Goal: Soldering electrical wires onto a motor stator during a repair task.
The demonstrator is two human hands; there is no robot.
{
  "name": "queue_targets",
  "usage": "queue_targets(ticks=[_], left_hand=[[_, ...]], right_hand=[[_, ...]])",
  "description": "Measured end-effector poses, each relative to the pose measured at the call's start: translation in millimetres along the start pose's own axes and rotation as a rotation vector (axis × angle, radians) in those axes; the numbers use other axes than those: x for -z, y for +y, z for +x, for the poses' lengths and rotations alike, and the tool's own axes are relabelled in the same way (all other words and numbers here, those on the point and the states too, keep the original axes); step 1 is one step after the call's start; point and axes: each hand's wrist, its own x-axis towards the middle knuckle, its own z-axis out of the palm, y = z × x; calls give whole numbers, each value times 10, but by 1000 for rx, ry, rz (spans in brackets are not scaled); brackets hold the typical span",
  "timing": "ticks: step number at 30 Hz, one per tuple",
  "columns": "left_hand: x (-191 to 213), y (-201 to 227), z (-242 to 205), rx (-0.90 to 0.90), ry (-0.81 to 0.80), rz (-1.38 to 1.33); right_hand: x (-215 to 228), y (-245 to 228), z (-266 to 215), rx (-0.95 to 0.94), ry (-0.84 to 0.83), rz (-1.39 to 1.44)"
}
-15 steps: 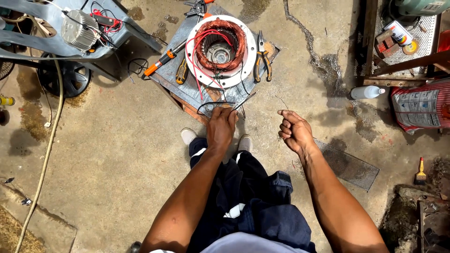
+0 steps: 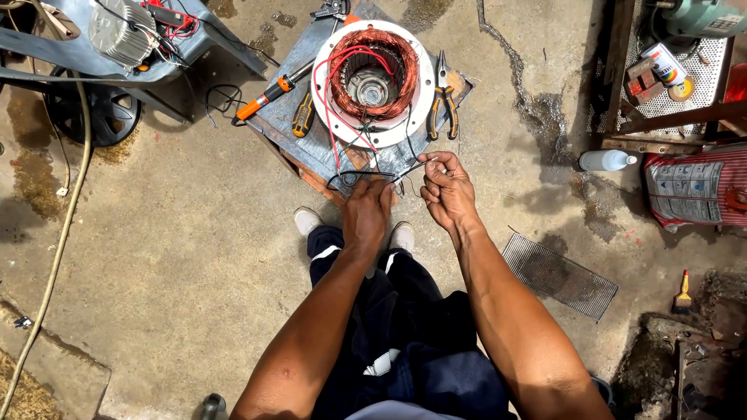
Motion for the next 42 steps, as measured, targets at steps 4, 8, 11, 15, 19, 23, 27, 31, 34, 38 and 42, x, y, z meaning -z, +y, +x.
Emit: queue_targets(ticks=[4,8,11,15,19,23,27,31,34,38,42], left_hand=[[-59,-16,25,68,18,24],[-105,35,76,155,58,57],[-118,35,42,149,85,2],[90,95,-107,122,104,-93],[255,62,-253,112,87,-92],[275,-78,-326,100,96,-29],[362,-226,-401,134,109,-33],[534,-325,-468,197,97,12],[559,-629,-639,271,53,56],[807,-906,-794,386,-61,143],[1040,-1582,-1249,591,-332,123]], right_hand=[[-20,182,-8,112,156,3],[-119,307,-35,205,316,31],[-128,339,-6,199,318,51],[-180,196,-63,169,263,16],[-88,258,20,218,280,-74],[15,470,273,387,482,-122],[-69,487,279,423,562,-154],[-256,255,1,260,368,-122],[-222,167,-113,212,298,-136],[-107,20,-260,182,285,-194],[302,-126,-543,134,327,-272]])
